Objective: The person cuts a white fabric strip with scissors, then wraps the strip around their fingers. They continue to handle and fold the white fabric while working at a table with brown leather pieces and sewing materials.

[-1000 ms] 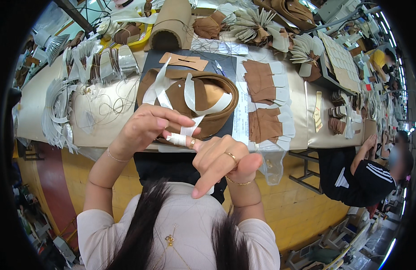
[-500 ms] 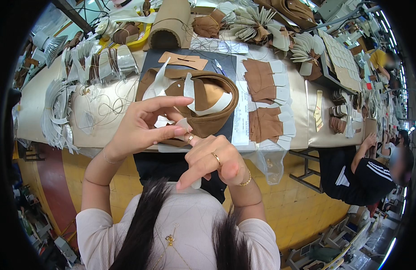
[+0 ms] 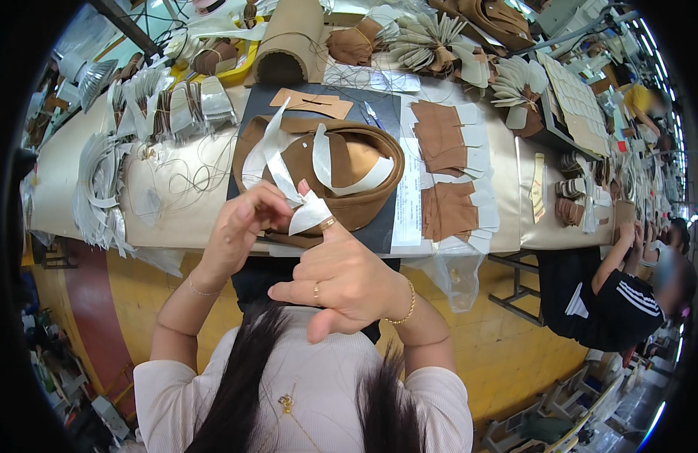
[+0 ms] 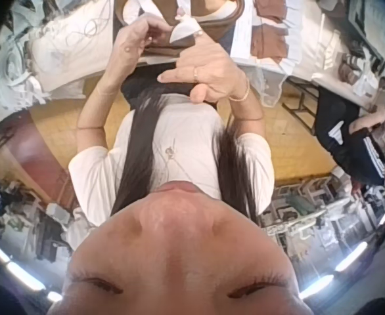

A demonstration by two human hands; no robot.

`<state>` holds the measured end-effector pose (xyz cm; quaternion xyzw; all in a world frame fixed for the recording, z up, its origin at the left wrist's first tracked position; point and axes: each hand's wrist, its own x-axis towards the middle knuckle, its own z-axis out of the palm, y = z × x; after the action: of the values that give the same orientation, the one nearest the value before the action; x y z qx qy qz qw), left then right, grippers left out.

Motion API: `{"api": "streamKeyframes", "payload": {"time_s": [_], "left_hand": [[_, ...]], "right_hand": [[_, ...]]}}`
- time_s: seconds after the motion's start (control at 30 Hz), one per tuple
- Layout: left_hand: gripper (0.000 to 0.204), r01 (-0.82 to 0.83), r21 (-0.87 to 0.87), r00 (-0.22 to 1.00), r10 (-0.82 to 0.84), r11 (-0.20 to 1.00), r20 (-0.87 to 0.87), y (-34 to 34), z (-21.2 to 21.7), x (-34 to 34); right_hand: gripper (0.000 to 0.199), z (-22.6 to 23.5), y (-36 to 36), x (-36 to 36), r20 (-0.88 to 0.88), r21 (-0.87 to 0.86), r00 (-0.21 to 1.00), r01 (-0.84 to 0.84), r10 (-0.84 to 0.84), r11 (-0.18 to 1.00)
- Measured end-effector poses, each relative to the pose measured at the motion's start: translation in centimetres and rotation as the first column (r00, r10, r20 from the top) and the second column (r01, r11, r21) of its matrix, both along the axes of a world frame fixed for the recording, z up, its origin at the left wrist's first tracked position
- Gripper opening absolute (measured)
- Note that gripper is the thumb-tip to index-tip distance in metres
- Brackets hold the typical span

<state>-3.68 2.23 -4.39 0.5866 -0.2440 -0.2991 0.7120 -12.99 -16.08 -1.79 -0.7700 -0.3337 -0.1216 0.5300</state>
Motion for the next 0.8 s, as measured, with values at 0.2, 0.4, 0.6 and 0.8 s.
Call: {"api": "streamKeyframes", "payload": {"time_s": [0.2,0.4,0.6,0.8], "left_hand": [[0.016,0.031,-0.057,0.977,-0.042,0.998,-0.207,-0.9,0.0,-0.7],[0.014,-0.052,-0.087,0.998,0.055,0.995,0.035,-0.7,0.4,-0.6],[0.031,0.036,-0.326,0.999,-0.047,0.945,-0.024,-1.3,0.0,-0.9],[0.033,0.289,-0.369,0.892,-0.108,0.883,0.438,-0.8,0.7,-1.4]], "right_hand": [[0.077,-0.1,0.4,0.2,0.060,-0.118,0.996,-0.052,0.059,0.992],[0.086,0.3,1.4,-0.4,-0.011,0.438,0.996,-0.072,0.086,0.896],[0.088,-0.9,2.8,-0.1,0.084,0.994,0.873,-0.105,0.480,0.017],[0.070,-2.4,3.5,-1.0,0.393,0.811,0.475,0.225,0.788,-0.540]]}}
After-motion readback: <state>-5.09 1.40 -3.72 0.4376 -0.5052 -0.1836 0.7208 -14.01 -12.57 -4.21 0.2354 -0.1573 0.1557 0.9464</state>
